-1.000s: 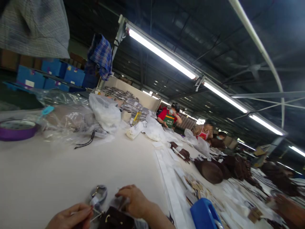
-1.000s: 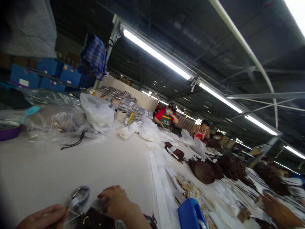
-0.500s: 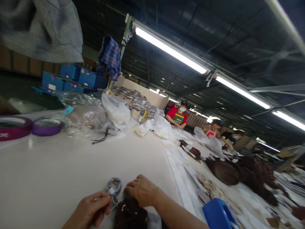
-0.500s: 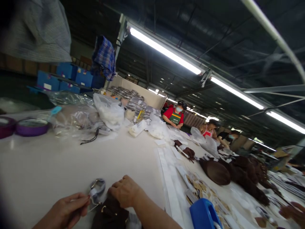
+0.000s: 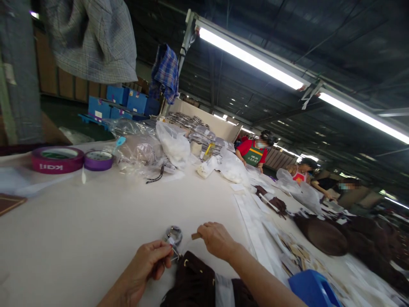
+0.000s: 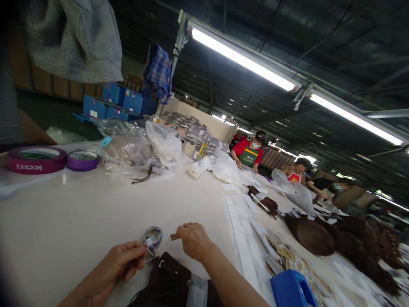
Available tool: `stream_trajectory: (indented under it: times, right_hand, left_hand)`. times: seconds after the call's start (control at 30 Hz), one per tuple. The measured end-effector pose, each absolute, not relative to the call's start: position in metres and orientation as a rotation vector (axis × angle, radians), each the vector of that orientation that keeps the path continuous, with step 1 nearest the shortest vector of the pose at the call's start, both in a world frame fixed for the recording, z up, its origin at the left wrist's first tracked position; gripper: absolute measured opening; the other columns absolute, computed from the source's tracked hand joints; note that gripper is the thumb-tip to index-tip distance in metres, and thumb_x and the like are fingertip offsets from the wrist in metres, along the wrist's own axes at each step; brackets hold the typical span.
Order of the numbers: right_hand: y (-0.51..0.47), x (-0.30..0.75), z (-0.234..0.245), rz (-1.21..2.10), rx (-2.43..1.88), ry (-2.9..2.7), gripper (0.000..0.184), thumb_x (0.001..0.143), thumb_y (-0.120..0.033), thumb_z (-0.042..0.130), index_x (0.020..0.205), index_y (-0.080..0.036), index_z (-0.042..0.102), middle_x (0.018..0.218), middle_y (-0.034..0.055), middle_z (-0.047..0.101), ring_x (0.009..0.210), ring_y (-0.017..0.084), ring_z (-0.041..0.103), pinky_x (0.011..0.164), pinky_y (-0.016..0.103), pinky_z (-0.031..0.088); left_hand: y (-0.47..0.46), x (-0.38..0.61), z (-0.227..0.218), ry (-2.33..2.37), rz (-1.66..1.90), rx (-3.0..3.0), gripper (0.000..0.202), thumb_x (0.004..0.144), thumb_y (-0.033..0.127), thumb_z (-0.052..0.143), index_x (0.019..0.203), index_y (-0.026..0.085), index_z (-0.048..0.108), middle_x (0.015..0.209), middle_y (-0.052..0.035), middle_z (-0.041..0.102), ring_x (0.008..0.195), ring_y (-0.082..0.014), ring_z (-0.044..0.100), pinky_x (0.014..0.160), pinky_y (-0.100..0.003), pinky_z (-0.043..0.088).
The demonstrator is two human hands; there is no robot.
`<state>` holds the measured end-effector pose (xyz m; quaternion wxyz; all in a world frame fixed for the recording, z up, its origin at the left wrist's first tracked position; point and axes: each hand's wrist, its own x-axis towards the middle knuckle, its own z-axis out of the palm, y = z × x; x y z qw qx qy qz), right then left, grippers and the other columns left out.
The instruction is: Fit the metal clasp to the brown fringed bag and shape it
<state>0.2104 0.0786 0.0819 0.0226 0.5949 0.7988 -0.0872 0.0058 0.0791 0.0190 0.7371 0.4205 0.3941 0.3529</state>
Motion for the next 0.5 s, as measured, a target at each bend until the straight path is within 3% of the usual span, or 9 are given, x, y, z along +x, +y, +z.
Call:
stream_trajectory:
  times: [0.13,0.23,0.33,0.5]
  right_hand:
    - [0.061,0.197,0.107,-0.744,2.204,2.285,0.014,0.065,-0.008,0.051,0.074,-0.016,0.057,0.084,0.0098,0.064,0.090,0.026,0.056,0.080,0.039,0.037]
    - [0.040,0.175,0.102,-1.404,2.397,1.945,0.010,0.057,-0.011,0.053,0.065,-0.016,0.053,0.065,0.0041,0.059,0.067,0.021,0.059,0.060,0.033,0.043]
    - [0.020,0.152,0.078,-2.069,2.452,1.572,0.012,0.057,-0.015,0.048,0.068,-0.016,0.051,0.060,0.0003,0.055,0.049,0.013,0.055,0.047,0.025,0.042]
    - [0.010,0.137,0.040,-2.782,2.445,1.260,0.014,0.064,-0.020,0.046,0.073,-0.012,0.054,0.059,0.0015,0.054,0.045,0.009,0.052,0.039,0.018,0.035]
  left_hand:
    - [0.077,0.006,0.023,0.856,0.765,0.926,0.034,0.056,0.047,0.062,0.061,0.014,0.054,0.048,0.0006,0.056,0.033,-0.0044,0.034,0.042,-0.022,0.015]
    - [0.076,0.005,0.024,0.830,0.769,0.956,0.034,0.057,0.046,0.062,0.061,0.014,0.055,0.049,0.0009,0.056,0.035,-0.0046,0.035,0.043,-0.022,0.016]
    - [0.075,0.003,0.023,0.789,0.783,1.024,0.033,0.059,0.045,0.064,0.059,0.013,0.056,0.052,0.0016,0.055,0.039,-0.0045,0.035,0.045,-0.022,0.019]
    - [0.070,0.000,0.021,0.835,0.841,1.115,0.038,0.060,0.052,0.064,0.064,0.014,0.058,0.048,0.0064,0.046,0.041,-0.0040,0.029,0.045,-0.022,0.018]
